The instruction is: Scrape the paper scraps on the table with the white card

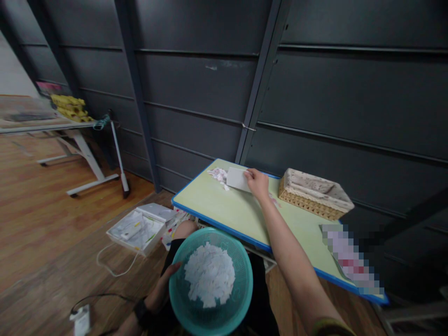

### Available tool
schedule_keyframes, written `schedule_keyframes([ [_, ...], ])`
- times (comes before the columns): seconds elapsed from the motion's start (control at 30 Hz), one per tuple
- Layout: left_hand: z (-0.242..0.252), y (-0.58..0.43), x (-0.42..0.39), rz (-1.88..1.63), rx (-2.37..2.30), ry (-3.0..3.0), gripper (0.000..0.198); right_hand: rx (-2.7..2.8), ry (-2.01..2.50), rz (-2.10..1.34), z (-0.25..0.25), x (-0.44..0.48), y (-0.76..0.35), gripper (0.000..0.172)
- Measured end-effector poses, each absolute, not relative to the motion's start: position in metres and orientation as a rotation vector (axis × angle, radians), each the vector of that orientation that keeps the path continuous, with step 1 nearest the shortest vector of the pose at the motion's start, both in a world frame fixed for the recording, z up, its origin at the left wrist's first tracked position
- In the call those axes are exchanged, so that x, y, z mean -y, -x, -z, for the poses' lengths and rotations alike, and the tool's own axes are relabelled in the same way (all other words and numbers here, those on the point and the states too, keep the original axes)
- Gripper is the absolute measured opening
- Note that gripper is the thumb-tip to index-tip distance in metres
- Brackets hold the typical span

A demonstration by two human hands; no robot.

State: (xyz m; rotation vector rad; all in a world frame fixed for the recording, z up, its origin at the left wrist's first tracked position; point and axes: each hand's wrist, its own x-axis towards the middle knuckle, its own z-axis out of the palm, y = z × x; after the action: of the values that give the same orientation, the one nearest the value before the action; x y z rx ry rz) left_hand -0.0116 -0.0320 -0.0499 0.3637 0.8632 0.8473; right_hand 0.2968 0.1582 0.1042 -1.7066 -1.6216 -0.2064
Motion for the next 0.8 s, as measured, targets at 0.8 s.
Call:
schedule_keyframes([
  [0.8,0.063,0.013,0.029,-0.863,-0.880,-0.374,0.038,1.618,1.773,0.177,-0.123,-0.142,-0.308,0.031],
])
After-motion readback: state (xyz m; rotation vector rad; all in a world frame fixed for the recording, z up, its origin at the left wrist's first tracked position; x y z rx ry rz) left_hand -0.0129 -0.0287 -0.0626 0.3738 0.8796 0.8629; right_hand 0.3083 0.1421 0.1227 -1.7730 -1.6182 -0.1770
